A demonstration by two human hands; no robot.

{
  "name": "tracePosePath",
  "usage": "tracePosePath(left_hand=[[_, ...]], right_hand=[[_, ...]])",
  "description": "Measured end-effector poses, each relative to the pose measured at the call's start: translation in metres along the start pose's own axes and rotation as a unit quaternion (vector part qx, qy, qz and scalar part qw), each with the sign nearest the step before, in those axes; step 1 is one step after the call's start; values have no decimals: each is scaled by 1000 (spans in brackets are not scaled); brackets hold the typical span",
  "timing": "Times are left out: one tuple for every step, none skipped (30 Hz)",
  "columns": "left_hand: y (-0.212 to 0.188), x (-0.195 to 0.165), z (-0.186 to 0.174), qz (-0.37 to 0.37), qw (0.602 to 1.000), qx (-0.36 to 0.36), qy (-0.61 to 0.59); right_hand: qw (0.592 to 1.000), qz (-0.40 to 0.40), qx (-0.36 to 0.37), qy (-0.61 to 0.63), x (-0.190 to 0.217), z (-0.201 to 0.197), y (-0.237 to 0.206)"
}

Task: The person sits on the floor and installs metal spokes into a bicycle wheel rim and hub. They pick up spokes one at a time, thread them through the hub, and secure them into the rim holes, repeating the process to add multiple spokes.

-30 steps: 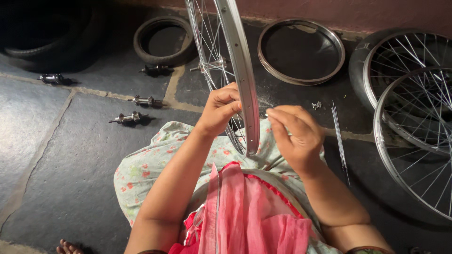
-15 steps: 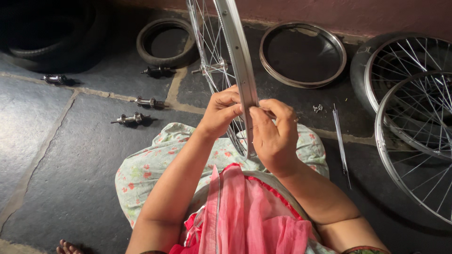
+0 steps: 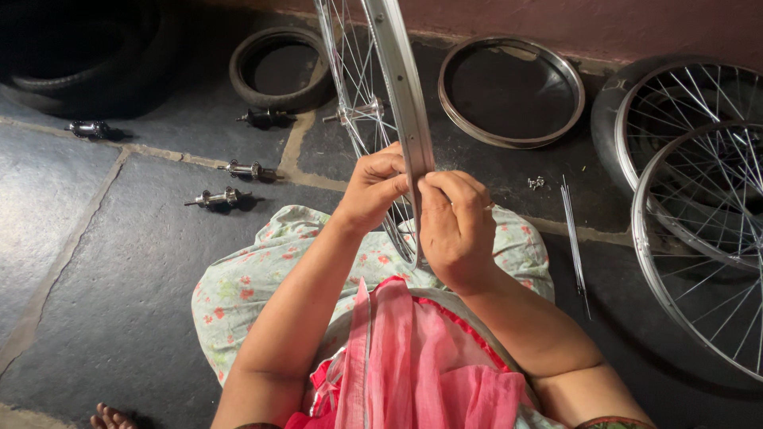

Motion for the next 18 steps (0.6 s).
tracePosePath(left_hand=[[0,0,0,-5,1000,-3,-7],[-1,0,0,1,1000,-6,12],[-2,0,1,7,999,-9,30],[-2,0,1,14,999,-12,48],[-2,0,1,15,999,-14,46],[-2,0,2,15,999,-15,44],[-2,0,2,17,999,-15,42],[-1,0,2,18,999,-16,38],[-2,0,3,19,999,-18,35],[-1,0,3,21,999,-19,31],[-1,-1,4,18,999,-19,30],[-1,-1,4,16,999,-19,29],[-1,-1,4,14,999,-19,29],[-1,-1,5,16,999,-18,35],[-1,-2,5,18,999,-18,41],[0,-2,4,20,999,-17,48],[-1,-2,4,20,999,-14,46],[-1,-2,4,21,999,-11,45]], right_hand=[[1000,0,-3,-1,0,1,0],[1000,1,-6,-1,0,1,-1],[1000,3,-10,3,1,2,-1],[1000,6,-13,6,1,2,-1],[1000,9,-15,9,1,2,-2],[1000,5,-14,5,1,2,-3],[1000,1,-14,2,0,2,-3],[1000,-3,-14,-2,0,3,-2],[1000,1,-16,3,0,3,-3],[1000,5,-20,7,-1,3,-2],[1000,9,-23,11,-1,4,-2],[1000,7,-28,8,-1,4,-2],[999,5,-32,6,-2,5,-2],[999,3,-35,4,-1,5,-2],[999,2,-38,5,-1,6,-2],[999,0,-41,6,-1,6,-2],[999,-1,-45,6,-1,7,-2],[999,0,-44,10,-1,7,-2]])
Point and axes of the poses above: each hand's wrist, its own y-axis towards the middle knuckle, its own z-axis out of the palm, x = y × z, the point moved 1 cm from there along y, towards the middle knuckle, and after that the axes turned 6 degrees about -y, right-handed, at the moved point
